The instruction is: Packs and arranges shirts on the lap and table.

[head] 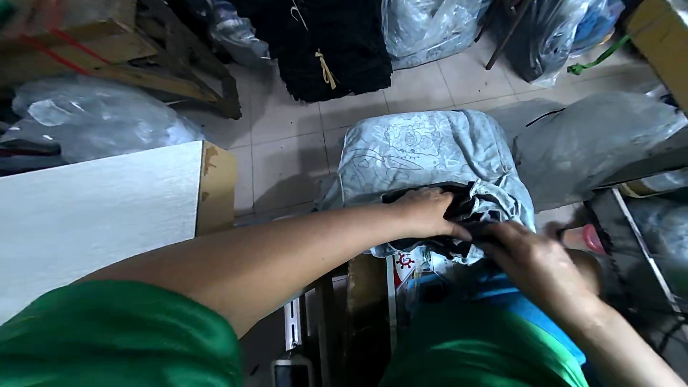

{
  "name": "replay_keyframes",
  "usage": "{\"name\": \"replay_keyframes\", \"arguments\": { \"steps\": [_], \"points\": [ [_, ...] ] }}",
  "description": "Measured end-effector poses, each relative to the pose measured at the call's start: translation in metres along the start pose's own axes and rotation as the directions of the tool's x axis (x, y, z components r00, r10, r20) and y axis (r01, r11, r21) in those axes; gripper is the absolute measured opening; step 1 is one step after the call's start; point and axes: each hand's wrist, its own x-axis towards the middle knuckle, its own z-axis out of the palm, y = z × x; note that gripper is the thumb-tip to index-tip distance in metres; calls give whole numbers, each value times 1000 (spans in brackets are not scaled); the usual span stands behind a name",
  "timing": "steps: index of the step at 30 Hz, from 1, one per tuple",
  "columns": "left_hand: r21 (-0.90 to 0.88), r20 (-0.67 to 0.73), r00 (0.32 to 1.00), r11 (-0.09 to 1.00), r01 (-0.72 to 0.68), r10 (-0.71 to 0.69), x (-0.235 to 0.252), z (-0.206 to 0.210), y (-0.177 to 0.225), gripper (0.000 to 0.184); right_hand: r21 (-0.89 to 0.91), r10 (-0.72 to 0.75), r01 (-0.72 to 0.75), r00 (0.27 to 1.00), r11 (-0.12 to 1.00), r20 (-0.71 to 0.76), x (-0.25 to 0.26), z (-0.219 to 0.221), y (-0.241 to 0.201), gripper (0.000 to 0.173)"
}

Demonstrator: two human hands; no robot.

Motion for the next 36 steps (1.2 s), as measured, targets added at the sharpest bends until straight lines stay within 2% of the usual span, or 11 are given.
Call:
{"name": "replay_keyframes", "arguments": {
  "steps": [2,5,8,10,14,17,24,28,31,34,36],
  "points": [
    [78,11,1000,997,-4,4,-2,1,5,77,35,5,-3,999,999,-54,12,-12,3,13],
    [36,-95,995,999,-35,38,-1,0,1,38,20,17,-14,987,1000,-158,21,-8,-5,14],
    [-88,-117,993,996,4,-14,-1,-8,-1,32,-33,-140,136,959,990,-248,10,13,-22,19],
    [-120,-84,996,992,28,-38,0,-10,0,35,-55,-216,210,963,976,-159,-5,39,-24,17],
    [-108,-60,997,993,38,-45,-1,-12,3,35,-158,175,-141,959,977,225,-15,59,-8,20],
    [-88,-46,998,995,41,-45,-1,-11,1,35,-189,251,-202,924,961,288,-16,51,-5,15],
    [136,39,999,991,7,-12,-3,6,7,84,-36,-14,11,996,999,-93,-4,3,7,13],
    [100,-56,998,995,10,-4,-2,5,4,43,-30,-18,11,976,999,-217,1,9,2,13],
    [-12,-54,997,999,52,-53,0,-2,2,38,-51,-132,123,955,991,-264,-10,28,-9,12],
    [-35,-40,997,997,62,-63,1,-5,2,38,-51,-273,269,958,962,-90,-25,60,-14,14],
    [-28,-31,998,998,59,-60,1,-6,3,37,-73,-86,104,974,992,209,-26,71,-13,20]
  ]
}}
